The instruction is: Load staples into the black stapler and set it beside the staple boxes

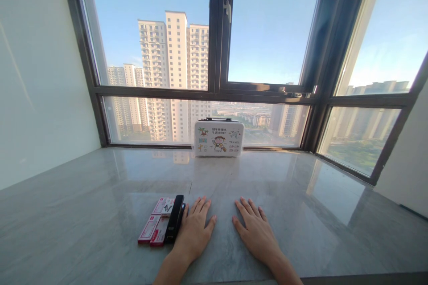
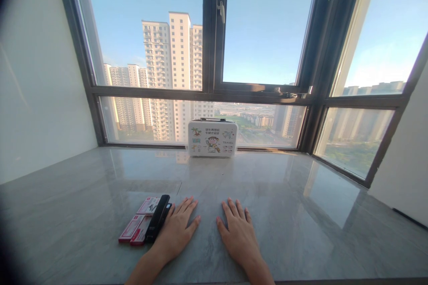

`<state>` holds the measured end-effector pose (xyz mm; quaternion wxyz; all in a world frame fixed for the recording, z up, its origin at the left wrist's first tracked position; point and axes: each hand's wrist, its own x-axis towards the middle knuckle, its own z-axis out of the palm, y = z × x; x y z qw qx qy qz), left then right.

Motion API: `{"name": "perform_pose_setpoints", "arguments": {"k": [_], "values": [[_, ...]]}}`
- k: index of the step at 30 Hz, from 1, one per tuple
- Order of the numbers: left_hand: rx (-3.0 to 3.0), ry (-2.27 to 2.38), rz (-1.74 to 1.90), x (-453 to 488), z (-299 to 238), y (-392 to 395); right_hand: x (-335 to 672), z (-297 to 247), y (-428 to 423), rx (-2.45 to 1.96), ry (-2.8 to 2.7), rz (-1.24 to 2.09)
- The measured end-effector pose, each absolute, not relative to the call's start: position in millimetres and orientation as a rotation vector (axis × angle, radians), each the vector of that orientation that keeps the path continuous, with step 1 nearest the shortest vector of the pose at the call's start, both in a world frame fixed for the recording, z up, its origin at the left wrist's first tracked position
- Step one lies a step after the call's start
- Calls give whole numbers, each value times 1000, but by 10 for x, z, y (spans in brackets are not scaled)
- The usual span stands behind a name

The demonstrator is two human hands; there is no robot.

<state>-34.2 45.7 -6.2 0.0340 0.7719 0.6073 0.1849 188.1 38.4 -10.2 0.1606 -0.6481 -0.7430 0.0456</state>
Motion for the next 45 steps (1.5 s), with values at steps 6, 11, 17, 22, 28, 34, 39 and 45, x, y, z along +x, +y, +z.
{"name": "perform_pose_setpoints", "arguments": {"k": [6,11,17,22,28,34,39,45], "values": [[2409,1868,533,-308,-43,412,1880,-90,392,-1853,-2122,131],[2413,1887,523,-276,-44,381,1874,-99,391,-1854,-2123,132],[2425,1900,507,-255,-58,363,1870,-117,392,-1850,-2119,113],[2416,1904,485,-257,-53,356,1859,-108,385,-1869,-2128,118],[2431,1906,502,-263,-88,349,1840,-81,355,-1881,-2141,115],[2431,1915,514,-259,-85,327,1839,-60,323,-1878,-2150,109],[2425,1919,504,-262,-46,289,1828,-47,289,-1874,-2150,107],[2415,1920,510,-263,-34,259,1810,-58,268,-1883,-2143,89]]}}
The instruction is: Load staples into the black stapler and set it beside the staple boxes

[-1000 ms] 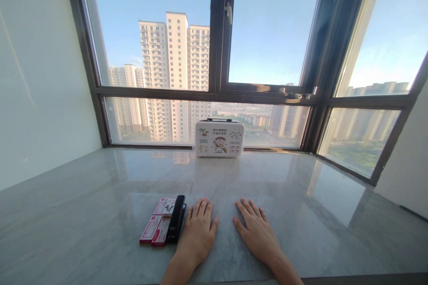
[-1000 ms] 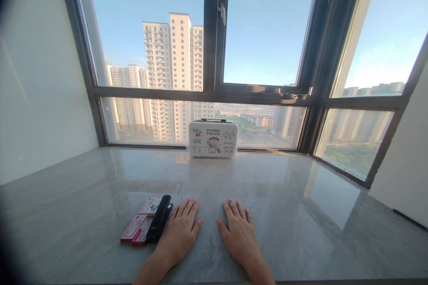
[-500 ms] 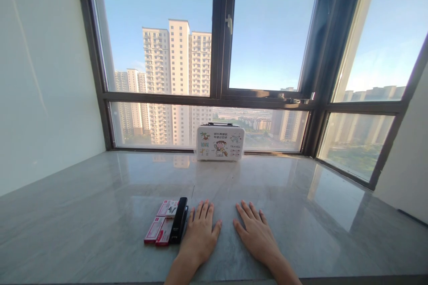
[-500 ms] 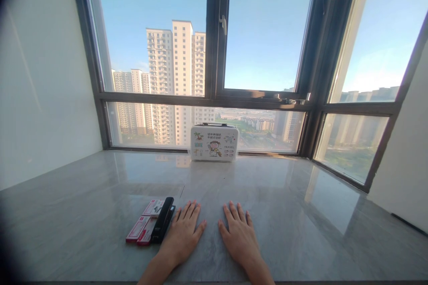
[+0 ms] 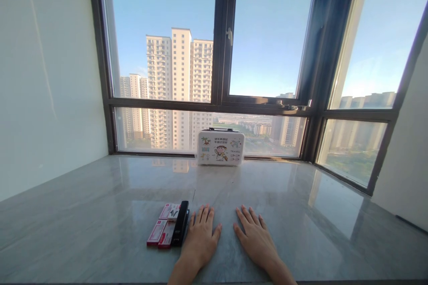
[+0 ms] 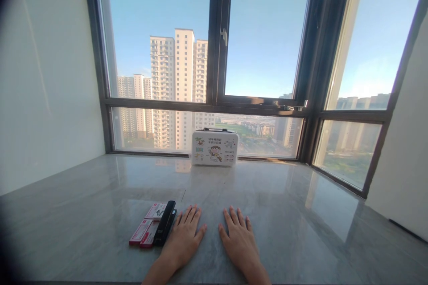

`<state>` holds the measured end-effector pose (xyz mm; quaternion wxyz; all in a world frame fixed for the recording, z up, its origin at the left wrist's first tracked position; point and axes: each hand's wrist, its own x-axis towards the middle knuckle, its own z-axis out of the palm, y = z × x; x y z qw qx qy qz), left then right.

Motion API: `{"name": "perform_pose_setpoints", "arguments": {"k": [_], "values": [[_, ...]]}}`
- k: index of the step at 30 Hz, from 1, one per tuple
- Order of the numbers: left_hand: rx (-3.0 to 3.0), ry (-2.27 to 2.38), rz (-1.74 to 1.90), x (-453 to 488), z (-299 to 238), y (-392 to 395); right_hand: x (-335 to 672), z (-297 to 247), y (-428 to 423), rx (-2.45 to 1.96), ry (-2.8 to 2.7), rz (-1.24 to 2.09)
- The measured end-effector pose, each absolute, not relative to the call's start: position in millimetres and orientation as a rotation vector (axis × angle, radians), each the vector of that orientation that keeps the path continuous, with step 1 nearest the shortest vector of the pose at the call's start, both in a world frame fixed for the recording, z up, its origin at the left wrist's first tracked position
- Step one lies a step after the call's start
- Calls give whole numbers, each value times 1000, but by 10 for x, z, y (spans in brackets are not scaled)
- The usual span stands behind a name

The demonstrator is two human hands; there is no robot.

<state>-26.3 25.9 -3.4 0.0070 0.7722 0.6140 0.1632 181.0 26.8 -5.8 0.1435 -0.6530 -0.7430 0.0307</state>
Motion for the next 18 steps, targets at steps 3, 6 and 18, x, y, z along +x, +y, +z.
{"name": "perform_pose_setpoints", "arguments": {"k": [3,6,18], "values": [[2413,1926,516,-261,-40,259,1811,-86,277,-1891,-2146,86],[2407,1936,517,-259,-47,258,1815,-113,283,-1896,-2147,86],[2416,1936,511,-256,-50,211,1821,-136,252,-1885,-2159,66]]}}
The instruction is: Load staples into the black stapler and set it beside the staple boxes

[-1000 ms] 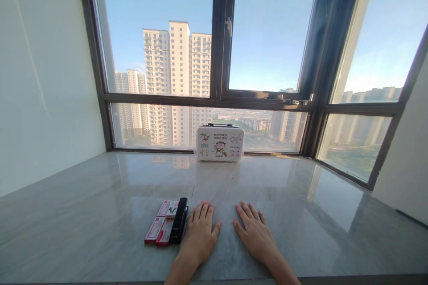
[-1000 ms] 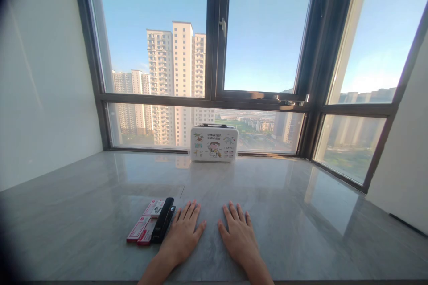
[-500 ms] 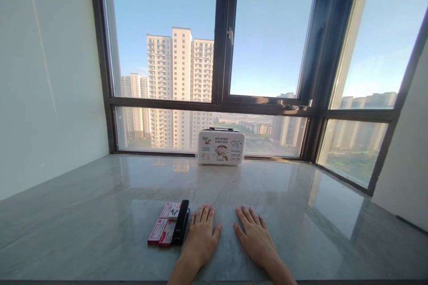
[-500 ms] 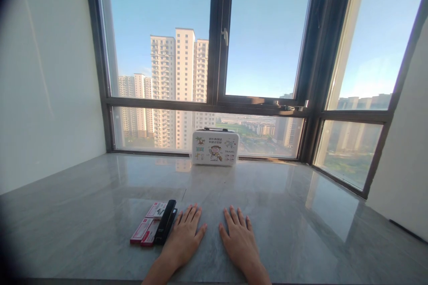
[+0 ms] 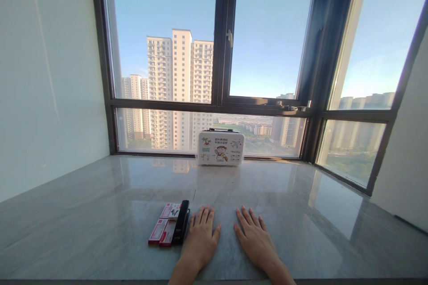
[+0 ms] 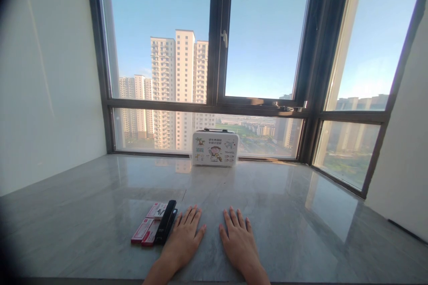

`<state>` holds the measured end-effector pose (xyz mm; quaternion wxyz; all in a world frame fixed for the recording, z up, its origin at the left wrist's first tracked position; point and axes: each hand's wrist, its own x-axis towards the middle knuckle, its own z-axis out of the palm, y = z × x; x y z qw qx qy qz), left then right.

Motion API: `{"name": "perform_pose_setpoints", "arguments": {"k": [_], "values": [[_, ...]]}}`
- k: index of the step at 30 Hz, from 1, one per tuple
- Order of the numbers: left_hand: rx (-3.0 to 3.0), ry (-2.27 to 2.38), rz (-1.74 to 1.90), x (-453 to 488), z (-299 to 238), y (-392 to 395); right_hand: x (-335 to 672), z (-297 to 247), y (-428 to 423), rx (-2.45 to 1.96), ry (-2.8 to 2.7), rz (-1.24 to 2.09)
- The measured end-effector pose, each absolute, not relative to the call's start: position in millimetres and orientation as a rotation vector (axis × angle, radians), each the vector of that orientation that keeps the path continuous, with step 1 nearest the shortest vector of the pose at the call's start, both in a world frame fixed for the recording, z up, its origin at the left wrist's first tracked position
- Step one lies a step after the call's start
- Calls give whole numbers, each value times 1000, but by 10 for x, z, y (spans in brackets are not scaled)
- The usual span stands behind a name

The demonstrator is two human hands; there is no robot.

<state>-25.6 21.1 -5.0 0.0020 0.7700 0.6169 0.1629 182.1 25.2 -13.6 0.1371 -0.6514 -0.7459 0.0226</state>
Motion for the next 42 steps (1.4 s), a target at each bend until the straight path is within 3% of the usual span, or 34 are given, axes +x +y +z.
{"name": "perform_pose_setpoints", "arguments": {"k": [42], "values": [[2389,1938,455,-268,-33,41,1796,-105,74,-1896,-2195,47]]}}
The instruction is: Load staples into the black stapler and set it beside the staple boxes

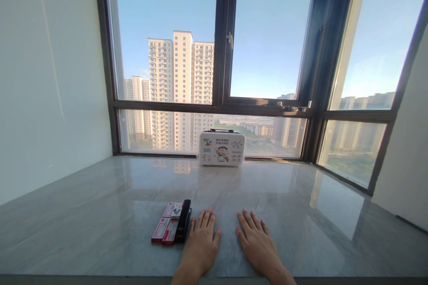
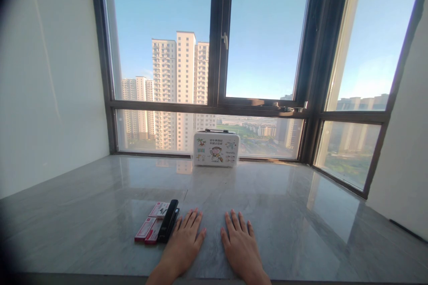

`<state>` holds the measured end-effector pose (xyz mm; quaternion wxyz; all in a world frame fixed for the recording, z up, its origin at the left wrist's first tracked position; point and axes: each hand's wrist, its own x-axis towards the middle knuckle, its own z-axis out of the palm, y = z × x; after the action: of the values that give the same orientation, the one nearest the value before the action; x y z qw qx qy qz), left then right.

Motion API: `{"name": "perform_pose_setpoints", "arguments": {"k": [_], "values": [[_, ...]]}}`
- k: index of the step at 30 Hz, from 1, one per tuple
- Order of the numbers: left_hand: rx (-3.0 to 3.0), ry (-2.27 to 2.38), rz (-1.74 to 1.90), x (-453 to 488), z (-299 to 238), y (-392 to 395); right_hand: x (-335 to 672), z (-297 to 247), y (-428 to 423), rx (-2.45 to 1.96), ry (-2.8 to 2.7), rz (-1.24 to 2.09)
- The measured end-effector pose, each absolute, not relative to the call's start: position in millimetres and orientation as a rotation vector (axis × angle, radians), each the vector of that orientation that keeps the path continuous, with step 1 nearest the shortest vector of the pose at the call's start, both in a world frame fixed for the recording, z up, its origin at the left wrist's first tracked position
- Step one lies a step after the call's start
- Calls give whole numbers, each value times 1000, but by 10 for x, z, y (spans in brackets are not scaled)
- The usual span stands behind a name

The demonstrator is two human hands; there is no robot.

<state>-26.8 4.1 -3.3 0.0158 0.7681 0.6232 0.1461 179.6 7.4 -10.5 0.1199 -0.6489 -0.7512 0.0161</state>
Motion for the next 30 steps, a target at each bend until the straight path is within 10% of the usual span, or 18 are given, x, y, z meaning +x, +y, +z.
{"name": "perform_pose_setpoints", "arguments": {"k": [30], "values": [[2396,1921,449,-289,-44,-47,1788,-115,-7,-1903,-2193,46]]}}
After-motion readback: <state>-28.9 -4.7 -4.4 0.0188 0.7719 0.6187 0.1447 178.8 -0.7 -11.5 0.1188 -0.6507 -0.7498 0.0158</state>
